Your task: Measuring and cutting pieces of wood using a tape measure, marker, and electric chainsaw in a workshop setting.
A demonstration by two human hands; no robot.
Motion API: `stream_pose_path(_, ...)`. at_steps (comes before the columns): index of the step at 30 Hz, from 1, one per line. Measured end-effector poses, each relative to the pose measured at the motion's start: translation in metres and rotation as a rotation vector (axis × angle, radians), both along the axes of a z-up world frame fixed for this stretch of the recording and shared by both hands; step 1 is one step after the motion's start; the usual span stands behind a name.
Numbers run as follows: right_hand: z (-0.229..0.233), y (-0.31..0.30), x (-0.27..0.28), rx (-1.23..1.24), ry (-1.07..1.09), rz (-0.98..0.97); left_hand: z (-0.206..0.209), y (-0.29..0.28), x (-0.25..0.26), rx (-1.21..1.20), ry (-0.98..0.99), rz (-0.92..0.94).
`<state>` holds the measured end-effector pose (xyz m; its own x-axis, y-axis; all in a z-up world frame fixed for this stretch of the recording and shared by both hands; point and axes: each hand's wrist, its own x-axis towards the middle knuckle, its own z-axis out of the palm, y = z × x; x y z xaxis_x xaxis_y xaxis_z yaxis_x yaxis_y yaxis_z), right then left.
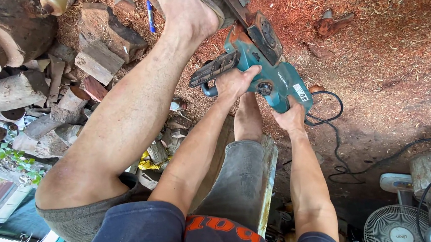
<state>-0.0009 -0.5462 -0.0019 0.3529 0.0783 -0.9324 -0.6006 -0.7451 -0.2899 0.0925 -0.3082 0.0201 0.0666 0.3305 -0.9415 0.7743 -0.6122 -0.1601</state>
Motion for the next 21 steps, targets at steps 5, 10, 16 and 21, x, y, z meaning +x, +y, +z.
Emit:
stream_pose_path(5,-0.007,0.0,-0.01,0.012,-0.056,0.029,0.004,0.0,0.003,0.039,-0.08,0.012)
stream_pose_path(10,-0.008,0.0,-0.009,0.002,-0.031,0.03,-0.002,-0.001,-0.001,0.03,-0.048,0.003)
stream_pose_path(16,-0.017,-0.003,-0.027,-0.032,0.009,0.011,0.003,-0.01,0.007,-0.018,0.015,-0.047)
stream_pose_path(21,-0.02,-0.018,-0.035,0.091,-0.166,-0.145,-0.015,-0.036,-0.023,0.025,-0.476,-0.199)
